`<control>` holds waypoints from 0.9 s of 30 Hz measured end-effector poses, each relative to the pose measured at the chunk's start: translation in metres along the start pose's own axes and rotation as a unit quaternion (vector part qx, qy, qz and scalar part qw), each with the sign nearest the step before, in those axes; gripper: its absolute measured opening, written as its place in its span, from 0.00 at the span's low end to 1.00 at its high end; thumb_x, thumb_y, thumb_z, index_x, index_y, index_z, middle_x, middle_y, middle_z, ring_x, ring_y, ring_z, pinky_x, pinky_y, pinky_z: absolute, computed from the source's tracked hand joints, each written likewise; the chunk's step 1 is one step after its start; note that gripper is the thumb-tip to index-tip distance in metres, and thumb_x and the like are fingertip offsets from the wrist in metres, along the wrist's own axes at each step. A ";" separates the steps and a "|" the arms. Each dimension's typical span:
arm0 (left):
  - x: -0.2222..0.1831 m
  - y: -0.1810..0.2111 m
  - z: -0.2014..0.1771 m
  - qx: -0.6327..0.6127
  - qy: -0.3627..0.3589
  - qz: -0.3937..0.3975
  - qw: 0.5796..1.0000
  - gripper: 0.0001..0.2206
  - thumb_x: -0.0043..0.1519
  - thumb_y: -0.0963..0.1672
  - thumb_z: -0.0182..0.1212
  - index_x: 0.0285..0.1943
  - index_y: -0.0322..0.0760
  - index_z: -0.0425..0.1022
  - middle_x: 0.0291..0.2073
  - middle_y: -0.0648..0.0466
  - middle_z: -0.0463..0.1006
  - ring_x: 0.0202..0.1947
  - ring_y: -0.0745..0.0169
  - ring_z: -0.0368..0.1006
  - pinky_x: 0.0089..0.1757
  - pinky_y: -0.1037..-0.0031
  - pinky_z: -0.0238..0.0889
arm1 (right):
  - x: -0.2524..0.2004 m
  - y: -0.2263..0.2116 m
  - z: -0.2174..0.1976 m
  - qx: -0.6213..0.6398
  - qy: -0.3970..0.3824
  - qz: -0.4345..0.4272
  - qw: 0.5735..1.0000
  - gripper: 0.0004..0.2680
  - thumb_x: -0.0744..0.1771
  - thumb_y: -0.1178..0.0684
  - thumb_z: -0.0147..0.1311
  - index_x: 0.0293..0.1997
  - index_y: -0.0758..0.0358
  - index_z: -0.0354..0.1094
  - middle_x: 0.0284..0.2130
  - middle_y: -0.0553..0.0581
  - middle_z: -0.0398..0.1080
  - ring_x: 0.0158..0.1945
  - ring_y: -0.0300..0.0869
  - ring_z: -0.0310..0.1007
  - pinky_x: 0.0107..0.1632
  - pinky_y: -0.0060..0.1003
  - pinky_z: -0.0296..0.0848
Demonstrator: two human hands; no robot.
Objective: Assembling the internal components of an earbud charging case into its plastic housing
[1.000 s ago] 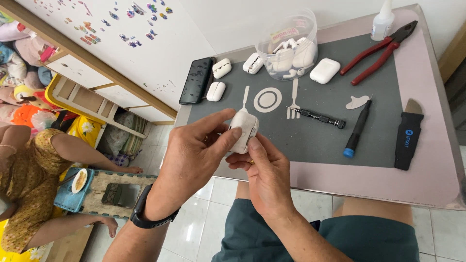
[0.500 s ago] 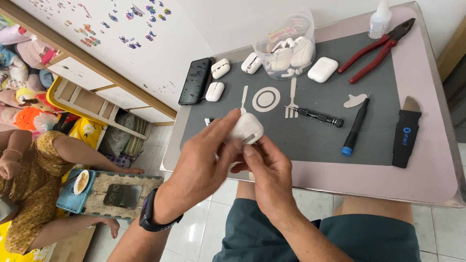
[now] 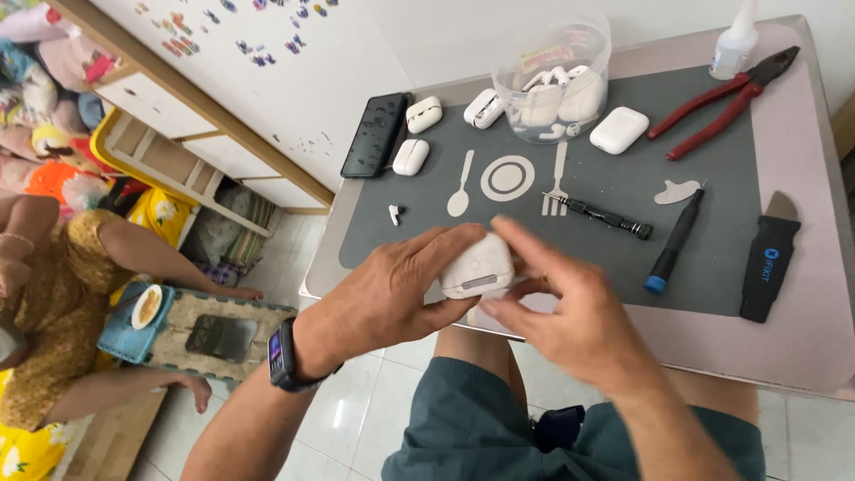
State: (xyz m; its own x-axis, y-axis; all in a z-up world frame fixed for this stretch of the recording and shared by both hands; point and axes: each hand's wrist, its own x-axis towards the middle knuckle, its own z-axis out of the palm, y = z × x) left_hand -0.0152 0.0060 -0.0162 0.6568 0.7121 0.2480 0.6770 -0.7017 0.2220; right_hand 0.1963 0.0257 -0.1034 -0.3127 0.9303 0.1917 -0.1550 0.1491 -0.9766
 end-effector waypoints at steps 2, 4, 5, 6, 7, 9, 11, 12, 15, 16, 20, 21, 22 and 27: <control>0.005 0.000 -0.003 -0.051 -0.049 -0.019 0.997 0.27 0.63 0.43 0.65 0.70 0.34 0.58 0.51 0.43 0.77 0.46 0.44 0.77 0.40 0.62 0.70 | 0.003 -0.001 -0.013 -0.214 -0.061 -0.104 0.969 0.28 0.60 0.56 0.69 0.69 0.57 0.63 0.39 0.49 0.79 0.33 0.36 0.77 0.32 0.33 0.76; 0.005 -0.004 0.000 -0.071 -0.050 -0.008 0.996 0.27 0.64 0.43 0.65 0.70 0.34 0.58 0.54 0.42 0.77 0.46 0.43 0.77 0.41 0.62 0.70 | 0.008 0.002 -0.020 -0.292 -0.075 -0.171 0.938 0.28 0.61 0.53 0.69 0.69 0.60 0.63 0.48 0.54 0.77 0.41 0.41 0.79 0.39 0.40 0.77; 0.005 -0.006 0.002 -0.088 -0.052 0.005 0.995 0.26 0.65 0.43 0.65 0.70 0.33 0.58 0.56 0.41 0.77 0.47 0.42 0.78 0.41 0.62 0.71 | 0.011 0.004 -0.024 -0.364 -0.088 -0.238 0.896 0.28 0.61 0.49 0.69 0.68 0.64 0.62 0.57 0.58 0.75 0.49 0.46 0.80 0.46 0.46 0.77; 0.005 -0.008 0.003 -0.091 -0.050 0.002 0.995 0.26 0.65 0.43 0.65 0.70 0.33 0.58 0.56 0.41 0.77 0.47 0.42 0.78 0.41 0.62 0.71 | 0.011 0.002 -0.024 -0.365 -0.092 -0.237 0.896 0.28 0.61 0.49 0.69 0.68 0.64 0.62 0.57 0.58 0.75 0.49 0.46 0.80 0.46 0.46 0.77; 0.005 -0.010 0.003 -0.124 -0.050 0.005 0.991 0.26 0.65 0.43 0.65 0.70 0.34 0.59 0.57 0.43 0.76 0.47 0.44 0.78 0.43 0.63 0.72 | 0.012 0.001 -0.025 -0.413 -0.073 -0.285 0.862 0.25 0.61 0.48 0.70 0.62 0.64 0.66 0.48 0.55 0.76 0.41 0.44 0.78 0.39 0.45 0.76; 0.004 -0.013 0.010 -0.159 -0.046 0.003 0.986 0.25 0.66 0.43 0.65 0.70 0.34 0.59 0.58 0.44 0.76 0.48 0.47 0.78 0.44 0.65 0.72 | 0.013 -0.003 -0.026 -0.458 -0.060 -0.332 0.823 0.21 0.62 0.47 0.71 0.56 0.65 0.69 0.39 0.52 0.78 0.33 0.42 0.77 0.32 0.43 0.75; 0.000 -0.016 0.019 -0.114 0.025 -0.012 0.993 0.23 0.65 0.44 0.67 0.66 0.34 0.63 0.49 0.48 0.77 0.33 0.58 0.71 0.37 0.70 0.69 | 0.014 -0.008 -0.028 -0.500 -0.038 -0.348 0.792 0.14 0.65 0.47 0.69 0.48 0.61 0.67 0.28 0.49 0.73 0.25 0.38 0.73 0.25 0.39 0.68; -0.006 -0.020 0.036 -0.115 0.031 -0.019 0.993 0.23 0.65 0.44 0.67 0.66 0.34 0.63 0.49 0.48 0.77 0.33 0.58 0.71 0.37 0.70 0.69 | 0.011 -0.003 -0.030 -0.499 -0.046 -0.351 0.791 0.14 0.65 0.47 0.69 0.48 0.61 0.67 0.28 0.49 0.73 0.25 0.38 0.73 0.25 0.39 0.68; -0.024 -0.026 0.072 -0.096 0.113 -0.048 0.988 0.27 0.64 0.46 0.70 0.70 0.36 0.64 0.63 0.49 0.75 0.61 0.55 0.77 0.59 0.69 0.71 | 0.008 0.014 -0.032 -0.520 -0.027 -0.359 0.775 0.13 0.66 0.47 0.67 0.48 0.59 0.68 0.25 0.48 0.66 0.29 0.41 0.71 0.29 0.40 0.67; -0.028 -0.022 0.081 -0.113 0.121 -0.053 0.985 0.26 0.65 0.46 0.68 0.69 0.34 0.64 0.61 0.46 0.76 0.58 0.51 0.78 0.56 0.66 0.72 | 0.005 0.021 -0.033 -0.540 -0.046 -0.324 0.776 0.15 0.64 0.46 0.66 0.52 0.57 0.68 0.32 0.47 0.71 0.32 0.42 0.74 0.31 0.41 0.70; -0.036 -0.016 0.092 -0.172 0.086 -0.068 0.979 0.20 0.69 0.46 0.59 0.67 0.39 0.60 0.44 0.50 0.74 0.35 0.55 0.71 0.33 0.67 0.66 | 0.000 0.041 -0.031 -0.582 -0.120 -0.233 0.770 0.21 0.62 0.41 0.65 0.59 0.54 0.68 0.37 0.47 0.77 0.37 0.41 0.78 0.31 0.44 0.77; -0.038 -0.020 0.090 -0.176 0.090 -0.071 0.978 0.20 0.69 0.46 0.59 0.67 0.39 0.60 0.44 0.50 0.74 0.35 0.55 0.71 0.33 0.67 0.66 | 0.002 0.041 -0.028 -0.584 -0.125 -0.232 0.767 0.21 0.62 0.41 0.65 0.59 0.54 0.68 0.37 0.47 0.77 0.37 0.41 0.78 0.31 0.44 0.77; -0.038 -0.023 0.088 -0.178 0.085 -0.063 0.978 0.20 0.69 0.46 0.60 0.67 0.39 0.61 0.50 0.50 0.74 0.42 0.53 0.74 0.38 0.66 0.69 | 0.003 0.040 -0.025 -0.578 -0.122 -0.242 0.769 0.17 0.63 0.43 0.65 0.53 0.53 0.67 0.31 0.46 0.73 0.32 0.41 0.74 0.28 0.44 0.74; -0.036 -0.039 0.085 -0.168 0.056 -0.053 0.983 0.23 0.70 0.47 0.58 0.72 0.40 0.59 0.63 0.47 0.73 0.59 0.47 0.76 0.49 0.62 0.74 | 0.012 0.034 -0.017 -0.577 -0.119 -0.289 0.754 0.11 0.66 0.47 0.64 0.43 0.56 0.65 0.21 0.47 0.66 0.25 0.40 0.66 0.29 0.41 0.68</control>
State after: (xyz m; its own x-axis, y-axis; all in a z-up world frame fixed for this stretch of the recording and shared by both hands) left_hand -0.0368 0.0094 -0.1139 0.5345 0.7884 0.3043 0.5799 -0.6041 0.5466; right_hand 0.2028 0.0476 -0.1364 -0.6865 0.5323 0.4954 0.5467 0.8270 -0.1310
